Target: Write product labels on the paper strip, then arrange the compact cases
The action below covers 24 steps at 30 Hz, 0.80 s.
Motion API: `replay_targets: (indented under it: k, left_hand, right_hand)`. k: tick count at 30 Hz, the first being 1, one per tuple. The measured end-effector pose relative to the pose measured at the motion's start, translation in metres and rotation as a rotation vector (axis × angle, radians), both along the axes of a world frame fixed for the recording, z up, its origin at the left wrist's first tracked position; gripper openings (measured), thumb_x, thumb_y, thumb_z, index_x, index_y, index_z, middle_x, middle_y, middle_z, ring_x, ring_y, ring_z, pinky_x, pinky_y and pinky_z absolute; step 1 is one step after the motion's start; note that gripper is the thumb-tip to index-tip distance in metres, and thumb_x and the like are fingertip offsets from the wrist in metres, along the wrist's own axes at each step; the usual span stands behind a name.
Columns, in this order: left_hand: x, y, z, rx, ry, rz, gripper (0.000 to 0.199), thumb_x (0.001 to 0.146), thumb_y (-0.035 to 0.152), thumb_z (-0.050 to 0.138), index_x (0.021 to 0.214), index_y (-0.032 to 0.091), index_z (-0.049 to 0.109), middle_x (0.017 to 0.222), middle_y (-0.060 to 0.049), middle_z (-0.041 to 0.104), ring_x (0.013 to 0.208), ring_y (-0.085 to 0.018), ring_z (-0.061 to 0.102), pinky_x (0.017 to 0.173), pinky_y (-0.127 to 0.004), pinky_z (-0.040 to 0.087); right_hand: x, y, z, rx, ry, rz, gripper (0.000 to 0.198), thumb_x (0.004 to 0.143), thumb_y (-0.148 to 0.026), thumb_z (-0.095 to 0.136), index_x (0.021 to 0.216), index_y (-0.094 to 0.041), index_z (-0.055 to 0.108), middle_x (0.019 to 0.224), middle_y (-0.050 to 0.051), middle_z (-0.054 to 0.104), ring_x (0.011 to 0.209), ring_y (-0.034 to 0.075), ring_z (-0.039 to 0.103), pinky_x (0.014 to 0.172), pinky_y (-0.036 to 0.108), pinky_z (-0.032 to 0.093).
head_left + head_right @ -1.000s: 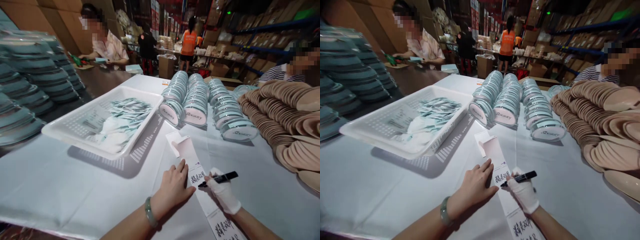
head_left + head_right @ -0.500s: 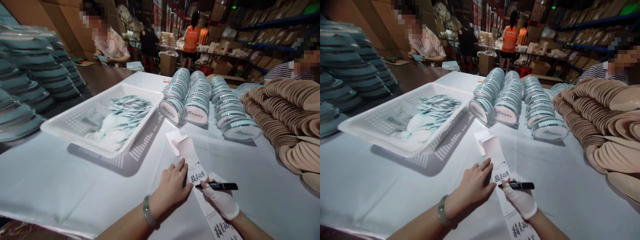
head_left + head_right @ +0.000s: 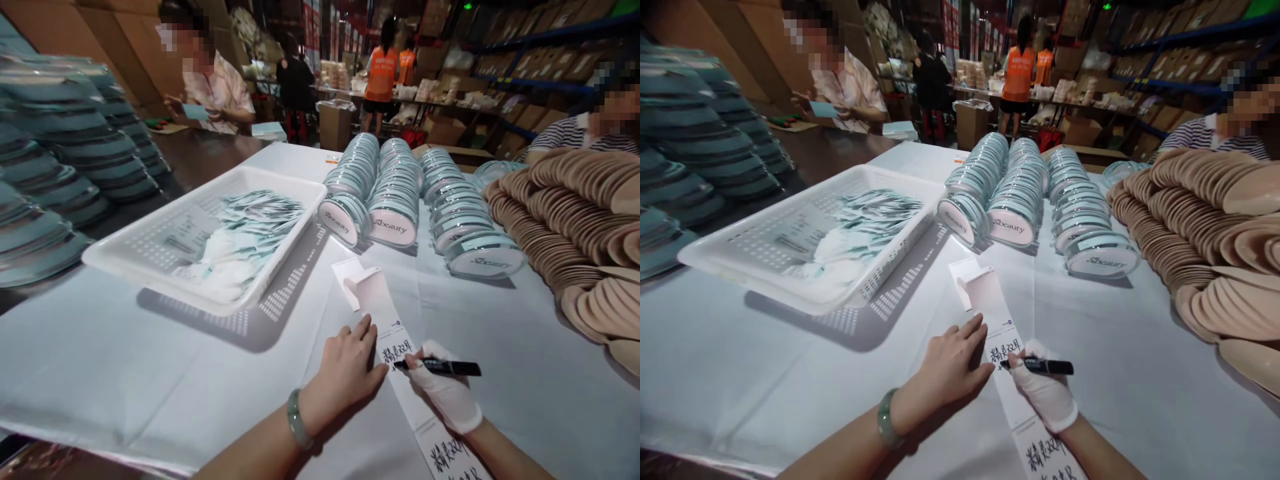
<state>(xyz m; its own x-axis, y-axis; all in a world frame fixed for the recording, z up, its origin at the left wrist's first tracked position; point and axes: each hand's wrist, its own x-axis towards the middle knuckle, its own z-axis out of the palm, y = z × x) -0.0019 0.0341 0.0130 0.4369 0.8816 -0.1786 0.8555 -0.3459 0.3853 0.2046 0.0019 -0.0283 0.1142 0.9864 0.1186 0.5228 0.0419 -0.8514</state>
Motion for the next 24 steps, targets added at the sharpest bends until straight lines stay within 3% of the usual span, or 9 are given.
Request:
replay_targets:
  k: [8, 14, 19, 24]
  left_hand:
    - [-0.001, 0.0, -0.001, -0.001, -0.002, 0.001, 0.058, 0.088, 0.048, 0.053, 0.14, 0.021, 0.054, 0.164, -0.005, 0.04, 0.113, -0.035, 0.065, 0.083, -0.047, 0.058]
    - [0.0, 0.0, -0.001, -0.003, -0.007, 0.002, 0.059, 0.089, 0.048, 0.052, 0.141, 0.02, 0.054, 0.165, -0.005, 0.039, 0.113, -0.035, 0.065, 0.084, -0.048, 0.058]
    - [0.0, 0.0, 0.0, 0.017, -0.008, 0.002, 0.059, 0.089, 0.048, 0.054, 0.14, 0.019, 0.056, 0.163, -0.006, 0.042, 0.112, -0.035, 0.066, 0.084, -0.047, 0.059]
    - [0.0, 0.0, 0.001, 0.012, -0.002, -0.001, 0.059, 0.09, 0.049, 0.053, 0.14, 0.02, 0.055, 0.164, -0.005, 0.041, 0.113, -0.034, 0.065, 0.084, -0.047, 0.059]
  right_hand:
    - [0.0, 0.001, 0.0, 0.05, -0.022, 0.022, 0.036, 0.079, -0.052, 0.07, 0.061, -0.023, 0.06, 0.057, 0.003, 0.063, 0.054, 0.02, 0.061, 0.058, 0.031, 0.052]
    - [-0.001, -0.001, 0.002, -0.066, 0.029, -0.002, 0.033, 0.075, -0.052, 0.072, 0.06, -0.025, 0.06, 0.057, 0.003, 0.065, 0.055, 0.021, 0.062, 0.056, 0.03, 0.053]
    - [-0.004, 0.0, 0.013, 0.032, -0.027, 0.053, 0.037, 0.076, -0.05, 0.069, 0.054, -0.023, 0.058, 0.051, 0.003, 0.06, 0.047, 0.018, 0.058, 0.05, 0.029, 0.052]
    - [-0.011, -0.001, 0.013, -0.005, 0.106, -0.128, 0.035, 0.066, -0.052, 0.076, 0.055, -0.023, 0.061, 0.054, 0.005, 0.065, 0.05, 0.021, 0.062, 0.053, 0.03, 0.055]
